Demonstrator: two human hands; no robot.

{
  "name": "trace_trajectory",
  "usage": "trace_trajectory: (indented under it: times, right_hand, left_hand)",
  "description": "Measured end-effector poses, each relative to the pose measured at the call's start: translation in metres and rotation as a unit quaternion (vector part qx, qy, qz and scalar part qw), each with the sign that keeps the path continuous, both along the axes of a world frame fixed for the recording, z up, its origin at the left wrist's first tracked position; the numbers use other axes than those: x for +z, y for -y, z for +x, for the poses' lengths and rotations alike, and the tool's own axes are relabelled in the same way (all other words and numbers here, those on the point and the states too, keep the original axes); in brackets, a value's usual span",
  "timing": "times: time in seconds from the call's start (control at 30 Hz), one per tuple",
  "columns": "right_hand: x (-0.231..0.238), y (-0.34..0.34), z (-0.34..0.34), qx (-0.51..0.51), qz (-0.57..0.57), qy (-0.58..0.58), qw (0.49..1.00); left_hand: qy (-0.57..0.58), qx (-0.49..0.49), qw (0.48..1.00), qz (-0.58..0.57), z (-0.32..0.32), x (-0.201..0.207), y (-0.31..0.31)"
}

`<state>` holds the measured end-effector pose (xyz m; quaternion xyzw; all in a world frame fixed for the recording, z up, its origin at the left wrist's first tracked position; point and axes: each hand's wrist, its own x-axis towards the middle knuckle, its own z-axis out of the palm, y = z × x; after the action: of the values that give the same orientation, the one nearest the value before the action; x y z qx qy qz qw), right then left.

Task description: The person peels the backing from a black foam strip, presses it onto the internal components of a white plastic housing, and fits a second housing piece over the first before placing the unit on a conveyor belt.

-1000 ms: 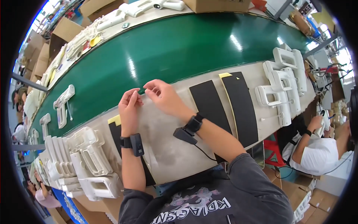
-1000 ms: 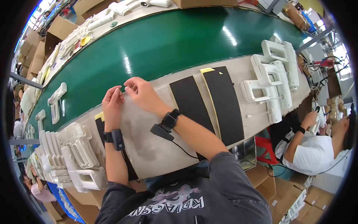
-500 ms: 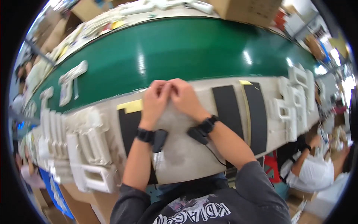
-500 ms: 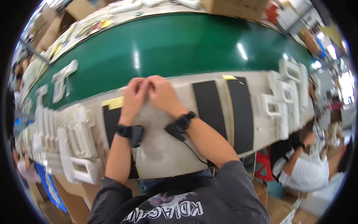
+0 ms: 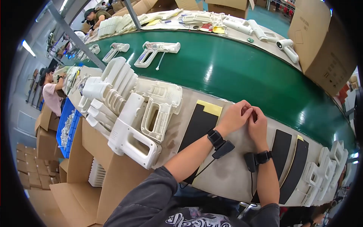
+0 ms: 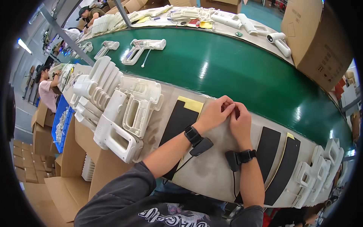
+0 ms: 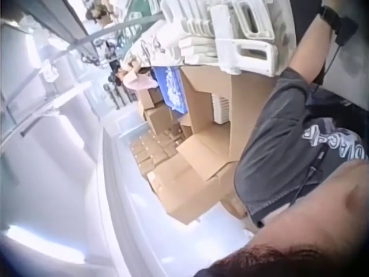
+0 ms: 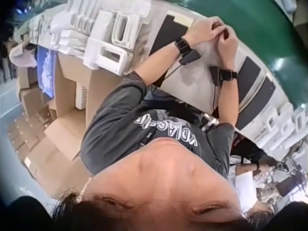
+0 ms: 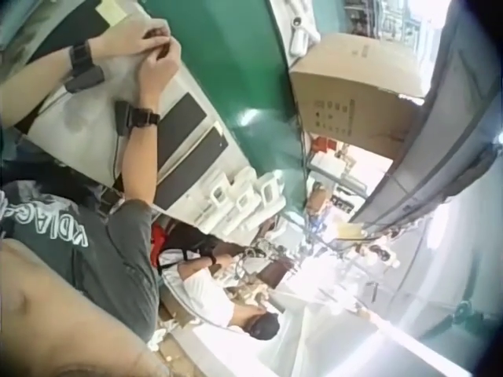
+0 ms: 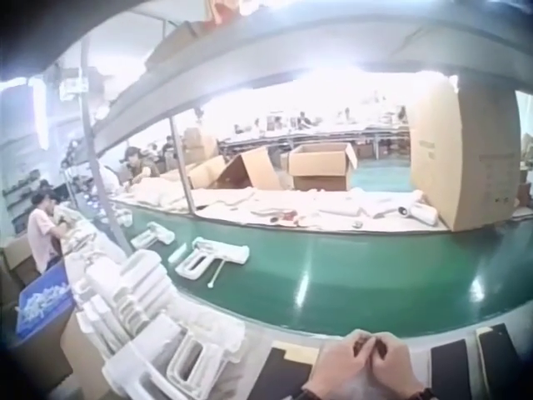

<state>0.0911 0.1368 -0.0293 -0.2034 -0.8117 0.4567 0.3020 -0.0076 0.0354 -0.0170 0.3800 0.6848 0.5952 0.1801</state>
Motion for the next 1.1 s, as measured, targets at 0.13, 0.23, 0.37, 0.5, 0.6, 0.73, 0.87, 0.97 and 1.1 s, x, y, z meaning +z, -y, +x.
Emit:
trace_trajectory:
  times: [0.13,0.23,0.37,0.5,0.6,0.73,0.87,0.97,1.1]
  right_hand:
    - [0.001,-0.001,-0.001,-0.007,0.004,-0.01,1.0]
    - [0.004,-0.001,-0.004,-0.006,0.015,-0.006,1.0]
    - [-0.001,-0.002,-0.006,-0.011,0.012,-0.003,1.0]
    - [0.007,0.003,-0.004,-0.006,-0.022,-0.001,1.0]
    - [0.002,-0.004,0.0,-0.02,-0.012,0.018,1.0]
    - [-0.013,-0.015,0.0,0.001,0.018,-0.027,0.999]
    - [0.025,-0.039,0.013,-0.032,-0.114,0.006,0.993]
    - [0.067,-0.086,0.055,-0.197,0.226,0.188,0.935]
    - [0.059,-0.168,0.146,-0.284,0.12,0.388,0.869]
  left_hand:
    - [0.006,0.001,1.0,-0.008,0.0,-0.003,-0.003]
    - [0.011,0.0,1.0,-0.008,-0.003,-0.001,-0.003]
    - [0.019,0.007,1.0,0.006,-0.003,-0.003,-0.005]
    - [0.017,0.005,1.0,-0.013,-0.004,0.001,-0.002]
    - [-0.002,0.008,1.0,-0.025,0.0,0.003,-0.004]
    - [-0.05,0.003,0.999,-0.014,-0.002,-0.009,-0.011]
    - [-0.023,0.007,0.999,-0.023,-0.012,-0.014,-0.003]
    - [-0.006,0.012,0.999,-0.044,-0.011,-0.012,-0.002]
    - [0.006,-0.018,0.999,-0.037,-0.003,-0.009,-0.015]
